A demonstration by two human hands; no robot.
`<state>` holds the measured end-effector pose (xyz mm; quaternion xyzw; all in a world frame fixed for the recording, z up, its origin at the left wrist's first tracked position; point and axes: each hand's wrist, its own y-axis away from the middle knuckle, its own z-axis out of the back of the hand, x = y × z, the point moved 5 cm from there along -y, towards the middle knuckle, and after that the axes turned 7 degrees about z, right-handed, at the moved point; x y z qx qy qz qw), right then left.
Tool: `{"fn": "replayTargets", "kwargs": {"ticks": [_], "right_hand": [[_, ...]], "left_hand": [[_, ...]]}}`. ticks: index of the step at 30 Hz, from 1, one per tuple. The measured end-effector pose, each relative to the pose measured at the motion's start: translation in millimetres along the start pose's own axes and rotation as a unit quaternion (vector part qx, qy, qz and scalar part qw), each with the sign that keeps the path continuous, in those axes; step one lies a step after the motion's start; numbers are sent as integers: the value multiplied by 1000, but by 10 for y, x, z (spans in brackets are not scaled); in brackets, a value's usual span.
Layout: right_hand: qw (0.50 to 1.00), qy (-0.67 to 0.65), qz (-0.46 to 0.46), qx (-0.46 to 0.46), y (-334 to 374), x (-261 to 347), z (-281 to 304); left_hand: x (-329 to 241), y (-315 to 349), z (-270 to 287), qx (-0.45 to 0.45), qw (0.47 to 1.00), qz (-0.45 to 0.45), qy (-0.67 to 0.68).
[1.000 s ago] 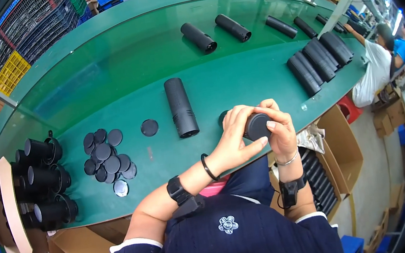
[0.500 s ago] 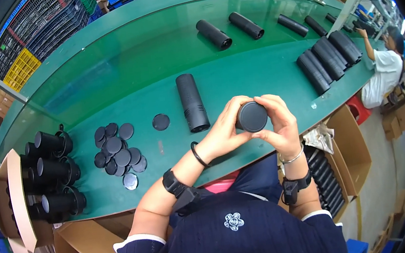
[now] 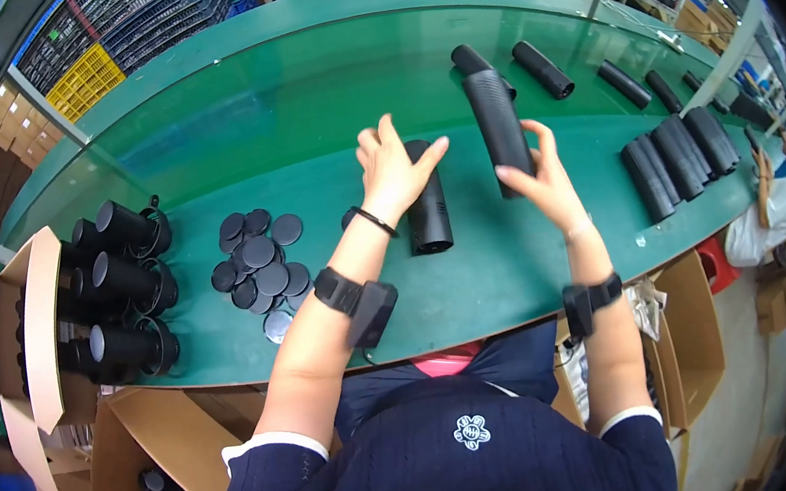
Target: The person fits caps onto cylinders, occasionally wiping them with a cloth, and places the finished units into a box. This process is repeated for several cylinders throughout the video.
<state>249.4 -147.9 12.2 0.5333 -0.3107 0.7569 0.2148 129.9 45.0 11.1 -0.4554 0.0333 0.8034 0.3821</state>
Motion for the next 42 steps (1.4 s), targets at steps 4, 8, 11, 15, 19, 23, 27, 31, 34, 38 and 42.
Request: {"fn": "replayTargets", "kwargs": {"ticks": [4, 8, 11, 15, 19, 23, 27, 31, 34, 38, 42], "right_hand": [[985, 154, 63, -40, -1031, -551, -205], [981, 179, -20, -76, -1648, -910, -386], [969, 224, -17, -98, -1842, -913, -494], [834, 537, 80, -101, -1757, -849, -563], [996, -26, 28, 76, -1261, -291, -592], [936, -261, 105, 211, -25, 451, -628], [945, -304, 51, 113, 410, 392, -686], [935, -327, 39, 133, 536, 434, -755], [941, -307, 65, 125, 560, 425, -753], [952, -257, 90, 141, 519, 407, -775], [951, -12, 234, 202, 389, 521, -924]], "left_hand": [[522, -80, -285, 209, 971, 111, 33], [166, 262, 42, 305, 876, 139, 347], [34, 477, 318, 255, 914, -17, 315], [-10, 666, 312, 231, 922, -71, 303], [-111, 763, 400, 166, 945, -201, 197], [-120, 888, 315, 209, 941, -94, 248], [-325, 1028, 399, 205, 942, -190, 186], [-238, 1111, 368, 189, 932, -211, 225], [-224, 1116, 346, 191, 931, -219, 222], [-100, 1046, 371, 236, 917, -135, 293], [143, 779, 579, 244, 690, 19, 681]]}}
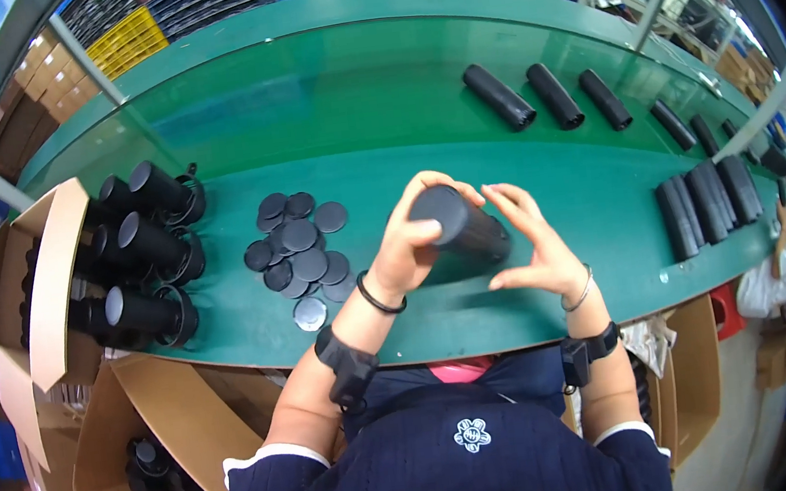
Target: The person fits caps onto cylinders, occasionally wiping them with a cloth, and places the finished units into a box. This process is repeated for several cylinders throughout the video.
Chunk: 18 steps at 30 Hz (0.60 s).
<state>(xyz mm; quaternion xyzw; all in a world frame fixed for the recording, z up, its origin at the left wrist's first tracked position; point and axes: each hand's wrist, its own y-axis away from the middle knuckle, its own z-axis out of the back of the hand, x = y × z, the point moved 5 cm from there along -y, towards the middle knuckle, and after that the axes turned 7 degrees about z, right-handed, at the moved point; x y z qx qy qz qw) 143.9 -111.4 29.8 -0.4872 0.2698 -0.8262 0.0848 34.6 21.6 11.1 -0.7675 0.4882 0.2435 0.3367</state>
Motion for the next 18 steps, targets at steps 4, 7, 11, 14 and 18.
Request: {"fn": "replayTargets", "kwargs": {"ticks": [4, 7, 11, 14, 18], "right_hand": [[988, 153, -1, 13, -14, 39, -184], [951, 304, 42, -34, -88, 22, -152], [927, 368, 45, -60, -262, -149, -19], [926, 348, -17, -142, -742, -723, 132], [876, 453, -107, -126, -1338, -1559, 224]], "left_hand": [[-137, -61, 189, 22, 993, -24, 112], [-116, -29, 389, -11, 987, -15, 157], [103, -81, 643, -115, 980, -32, 161], [79, 29, 864, -285, 955, -79, 33], [37, 33, 671, -188, 971, -87, -124]]}}
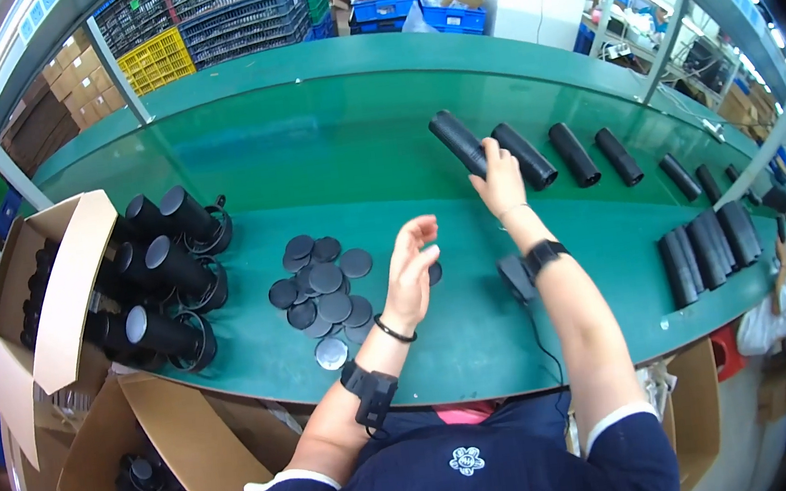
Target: The person fits caps onto cylinders, occasionally wiping them with a cloth, and places the finished units into a box. This process is repeated for several cylinders throughout the video.
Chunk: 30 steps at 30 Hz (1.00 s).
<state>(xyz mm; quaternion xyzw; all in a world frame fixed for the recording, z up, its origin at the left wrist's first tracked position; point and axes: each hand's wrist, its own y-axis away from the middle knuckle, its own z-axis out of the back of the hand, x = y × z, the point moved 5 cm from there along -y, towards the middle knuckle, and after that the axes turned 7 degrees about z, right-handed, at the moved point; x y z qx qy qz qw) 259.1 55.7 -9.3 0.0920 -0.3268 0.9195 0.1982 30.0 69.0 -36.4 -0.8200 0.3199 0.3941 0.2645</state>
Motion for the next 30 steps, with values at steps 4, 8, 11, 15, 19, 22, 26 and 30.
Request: {"fn": "replayTargets", "kwargs": {"ticks": [4, 8, 11, 15, 19, 22, 26, 30], "right_hand": [[993, -3, -109, 33, -135, -433, -432], [997, -20, -74, -26, 86, -557, -287], [971, -236, -45, 12, 503, -304, 506], [882, -390, -258, -55, 1952, -826, 1760], [911, -182, -283, -239, 3142, -812, 2565], [979, 11, -16, -204, 3059, -312, 2679], [924, 218, -298, -102, 4530, -960, 2635], [686, 116, -718, 21, 7512, -1402, 2447]], "left_hand": [[59, 46, -70, 33, 997, 24, -71], [77, 44, -24, 42, 996, 17, -71], [79, 68, 64, 43, 996, 61, -54], [304, 101, -565, 160, 900, 298, 275], [957, 361, -1846, 237, 795, 506, 236], [1612, 816, -2644, 262, 744, 600, 133], [2270, 1414, -3372, 368, 649, 661, 85], [2670, 1709, -3865, 403, 680, 607, -79]]}}
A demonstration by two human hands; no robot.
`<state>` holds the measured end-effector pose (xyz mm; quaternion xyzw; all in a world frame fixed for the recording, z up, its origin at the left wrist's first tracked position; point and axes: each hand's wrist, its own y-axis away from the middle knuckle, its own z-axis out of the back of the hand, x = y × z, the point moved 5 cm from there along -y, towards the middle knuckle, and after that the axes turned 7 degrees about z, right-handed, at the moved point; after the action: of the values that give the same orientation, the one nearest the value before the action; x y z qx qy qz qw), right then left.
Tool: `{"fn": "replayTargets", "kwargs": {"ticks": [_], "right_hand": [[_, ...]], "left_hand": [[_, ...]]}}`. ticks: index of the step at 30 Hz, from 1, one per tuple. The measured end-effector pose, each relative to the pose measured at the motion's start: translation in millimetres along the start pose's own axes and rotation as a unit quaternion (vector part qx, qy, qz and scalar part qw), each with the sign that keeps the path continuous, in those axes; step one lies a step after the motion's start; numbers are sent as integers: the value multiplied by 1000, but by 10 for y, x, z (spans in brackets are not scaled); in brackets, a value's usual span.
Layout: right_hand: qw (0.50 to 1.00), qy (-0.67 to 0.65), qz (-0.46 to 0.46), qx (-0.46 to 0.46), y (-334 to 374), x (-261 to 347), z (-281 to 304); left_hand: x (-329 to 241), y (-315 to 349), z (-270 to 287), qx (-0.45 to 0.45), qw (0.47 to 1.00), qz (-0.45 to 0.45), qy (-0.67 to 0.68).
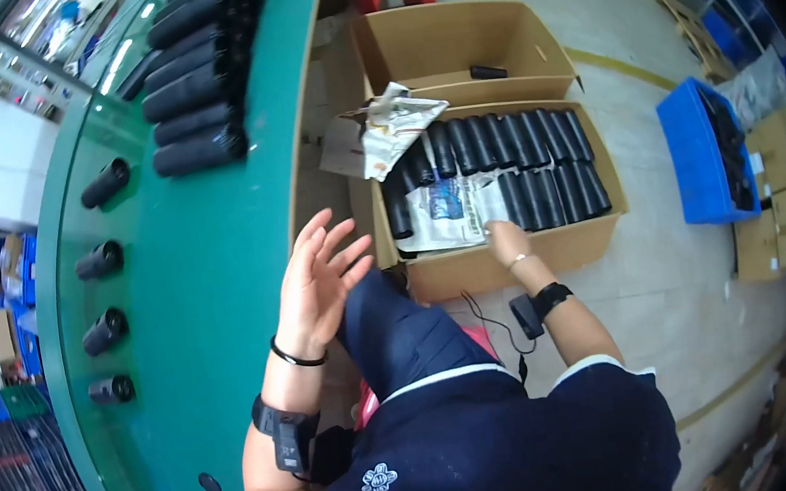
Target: The person fits caps onto cylinders, occasionally wiping them with a cloth, and places the finished units into a box. This process is repeated for several cylinders throughout the video.
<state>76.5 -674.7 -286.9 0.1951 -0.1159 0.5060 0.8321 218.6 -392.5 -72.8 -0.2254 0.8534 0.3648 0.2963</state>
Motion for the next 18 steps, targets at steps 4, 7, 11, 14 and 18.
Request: {"fn": "replayTargets", "kwargs": {"ticks": [4, 7, 11, 14, 18], "right_hand": [[986, 15, -165, -12, -30, -1288, -218], [964, -3, -256, -75, -245, -1897, -220], [935, -21, -353, -25, -580, -2481, -229], [933, -89, -349, -12, -627, -3105, -547], [935, -131, -329, -21, -719, -3306, -760]], "left_hand": [[280, -581, 43, -41, 996, 66, -33], [544, -948, -122, -25, 992, 113, -46], [1045, -1478, -92, -35, 980, 190, -34], [1484, -1835, 9, -16, 967, 253, -30], [1924, -2210, 217, -35, 950, 307, -46]]}}
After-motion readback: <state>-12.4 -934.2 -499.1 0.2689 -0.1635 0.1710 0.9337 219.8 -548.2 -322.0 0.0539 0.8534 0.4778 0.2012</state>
